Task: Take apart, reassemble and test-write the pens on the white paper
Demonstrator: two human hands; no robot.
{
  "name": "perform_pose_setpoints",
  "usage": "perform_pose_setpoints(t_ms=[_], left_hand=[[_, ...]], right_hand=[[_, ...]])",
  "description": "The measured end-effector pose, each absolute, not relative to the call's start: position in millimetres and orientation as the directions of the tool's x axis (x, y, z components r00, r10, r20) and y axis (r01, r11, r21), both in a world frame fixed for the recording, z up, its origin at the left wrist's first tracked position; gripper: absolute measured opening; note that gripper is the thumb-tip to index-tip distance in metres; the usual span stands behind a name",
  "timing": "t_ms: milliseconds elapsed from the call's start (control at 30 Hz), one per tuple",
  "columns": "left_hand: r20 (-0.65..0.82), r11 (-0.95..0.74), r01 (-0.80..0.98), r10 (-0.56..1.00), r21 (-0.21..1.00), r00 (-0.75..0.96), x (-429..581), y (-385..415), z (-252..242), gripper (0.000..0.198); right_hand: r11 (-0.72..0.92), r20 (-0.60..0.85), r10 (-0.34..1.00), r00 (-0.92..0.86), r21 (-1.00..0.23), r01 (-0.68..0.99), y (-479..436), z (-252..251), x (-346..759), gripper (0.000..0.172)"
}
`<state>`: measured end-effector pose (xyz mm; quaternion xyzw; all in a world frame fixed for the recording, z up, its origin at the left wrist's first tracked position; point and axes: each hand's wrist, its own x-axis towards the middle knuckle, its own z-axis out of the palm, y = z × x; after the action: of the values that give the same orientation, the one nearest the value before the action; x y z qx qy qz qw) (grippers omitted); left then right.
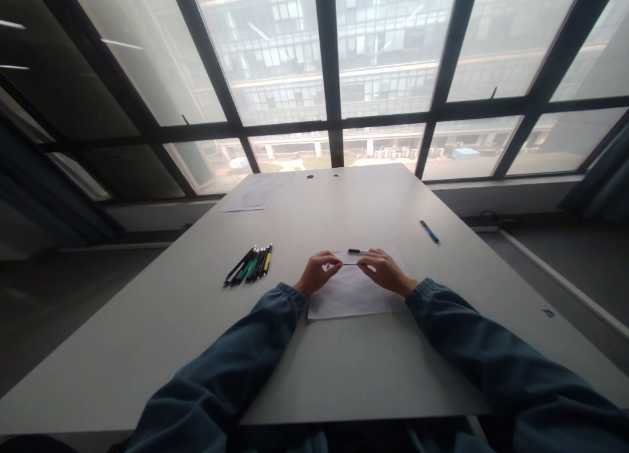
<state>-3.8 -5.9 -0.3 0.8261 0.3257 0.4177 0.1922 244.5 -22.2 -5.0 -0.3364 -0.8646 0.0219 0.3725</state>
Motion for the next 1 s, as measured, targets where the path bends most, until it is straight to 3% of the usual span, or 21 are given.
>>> perform_pose_setpoints(t_ms=[367, 1000], left_hand=[[0.587, -0.757, 0.327, 0.649, 0.566, 0.484, -4.2, -3.3, -3.0, 0.014], [0.564, -0.751, 0.305, 0.648, 0.586, 0.511, -4.4, -7.2, 2.5, 0.021]], right_hand=[[0.811, 0.586, 0.568, -0.577, -0.283, 0.511, -23.2, -3.2, 242.5, 0.017], [0.778, 0.577, 0.617, -0.535, -0.343, 0.527, -23.0, -8.1, 240.3, 0.016]])
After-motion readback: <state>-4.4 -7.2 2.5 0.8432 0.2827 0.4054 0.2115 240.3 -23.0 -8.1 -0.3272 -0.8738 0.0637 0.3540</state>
